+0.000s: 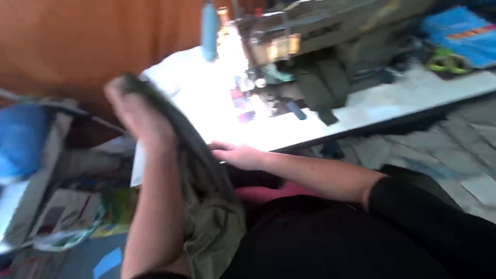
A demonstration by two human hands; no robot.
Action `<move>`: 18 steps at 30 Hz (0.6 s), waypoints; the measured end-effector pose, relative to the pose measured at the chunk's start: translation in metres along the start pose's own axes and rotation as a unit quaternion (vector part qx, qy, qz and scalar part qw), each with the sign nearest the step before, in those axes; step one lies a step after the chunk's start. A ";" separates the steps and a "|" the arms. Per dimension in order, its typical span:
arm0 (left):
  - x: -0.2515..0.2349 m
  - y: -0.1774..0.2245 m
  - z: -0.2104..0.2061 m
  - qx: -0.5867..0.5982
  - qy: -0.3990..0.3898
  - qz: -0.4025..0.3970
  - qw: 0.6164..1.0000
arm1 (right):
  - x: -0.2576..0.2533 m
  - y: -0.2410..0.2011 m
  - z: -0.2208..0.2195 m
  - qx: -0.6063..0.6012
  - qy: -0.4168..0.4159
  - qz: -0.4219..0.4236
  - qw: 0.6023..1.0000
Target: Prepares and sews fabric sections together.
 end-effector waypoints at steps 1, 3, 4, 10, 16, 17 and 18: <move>-0.003 -0.004 -0.011 0.056 -0.019 0.019 0.998 | -0.001 0.008 0.004 0.004 0.011 -0.017 1.000; -0.015 -0.024 -0.021 0.141 -0.033 0.048 0.988 | -0.004 0.021 0.014 0.021 0.065 0.002 0.998; -0.019 -0.032 -0.022 0.157 -0.034 0.062 0.985 | -0.005 0.026 0.018 0.028 0.108 0.042 0.993; -0.025 -0.048 -0.030 0.175 -0.027 0.093 0.980 | -0.017 0.017 0.029 0.002 0.168 0.125 0.978; -0.030 -0.056 -0.008 -0.067 -0.077 -0.052 0.993 | -0.017 0.025 0.048 0.304 0.209 0.186 0.911; -0.031 -0.059 0.009 -0.188 -0.075 -0.117 0.972 | -0.012 0.031 0.061 0.408 0.233 0.237 0.850; -0.032 -0.066 0.028 -0.279 -0.084 -0.165 0.942 | -0.007 0.038 0.075 0.476 0.241 0.257 0.806</move>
Point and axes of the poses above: each hand's wrist, its own x-axis away from the middle knuckle, its own z-axis out of the back of the hand, y = z × x, the point moved 4 cm from there along -x, towards the middle knuckle, and after that the axes turned 12 degrees about z, right-handed, at the moved point
